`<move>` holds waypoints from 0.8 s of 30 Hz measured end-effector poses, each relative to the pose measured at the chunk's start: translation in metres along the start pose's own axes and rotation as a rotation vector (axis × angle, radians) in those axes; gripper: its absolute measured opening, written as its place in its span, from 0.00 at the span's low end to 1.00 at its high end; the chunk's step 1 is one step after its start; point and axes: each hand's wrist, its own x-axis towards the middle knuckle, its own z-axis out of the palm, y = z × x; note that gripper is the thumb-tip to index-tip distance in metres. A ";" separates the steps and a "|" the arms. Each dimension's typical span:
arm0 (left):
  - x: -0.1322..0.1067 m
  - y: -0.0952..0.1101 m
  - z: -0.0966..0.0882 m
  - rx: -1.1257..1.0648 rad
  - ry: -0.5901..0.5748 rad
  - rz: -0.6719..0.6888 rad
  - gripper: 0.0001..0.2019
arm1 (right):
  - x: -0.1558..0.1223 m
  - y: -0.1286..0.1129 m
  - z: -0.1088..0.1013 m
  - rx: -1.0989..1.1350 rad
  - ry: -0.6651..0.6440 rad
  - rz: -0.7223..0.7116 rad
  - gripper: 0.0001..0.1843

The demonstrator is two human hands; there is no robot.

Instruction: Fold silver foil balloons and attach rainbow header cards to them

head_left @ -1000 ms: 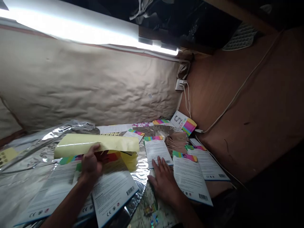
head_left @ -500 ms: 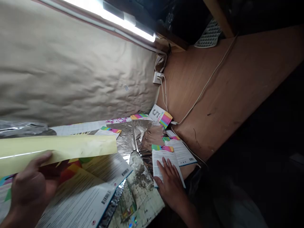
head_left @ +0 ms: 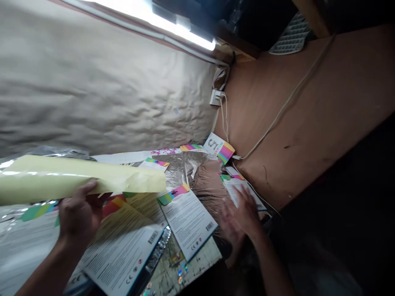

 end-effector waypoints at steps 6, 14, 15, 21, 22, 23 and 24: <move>-0.005 0.003 0.003 -0.149 -0.029 -0.070 0.13 | 0.005 0.063 0.010 -0.228 -0.118 0.025 0.33; -0.003 0.002 0.000 -0.192 -0.017 -0.041 0.14 | 0.001 0.015 -0.023 -0.135 0.345 -0.062 0.25; -0.002 0.002 0.000 -0.202 -0.016 -0.043 0.14 | -0.003 0.001 -0.025 -0.099 0.410 -0.088 0.25; 0.004 0.004 -0.002 -0.287 0.006 0.030 0.11 | -0.061 -0.113 0.001 0.201 -0.058 -0.606 0.18; 0.005 0.004 -0.003 -0.293 0.012 0.043 0.11 | -0.070 -0.128 0.006 0.214 -0.205 -0.684 0.19; 0.006 0.004 -0.004 -0.296 0.018 0.051 0.10 | -0.076 -0.140 0.010 0.226 -0.324 -0.741 0.21; 0.008 0.004 -0.006 -0.295 0.020 0.055 0.08 | -0.077 -0.148 0.012 0.244 -0.406 -0.771 0.22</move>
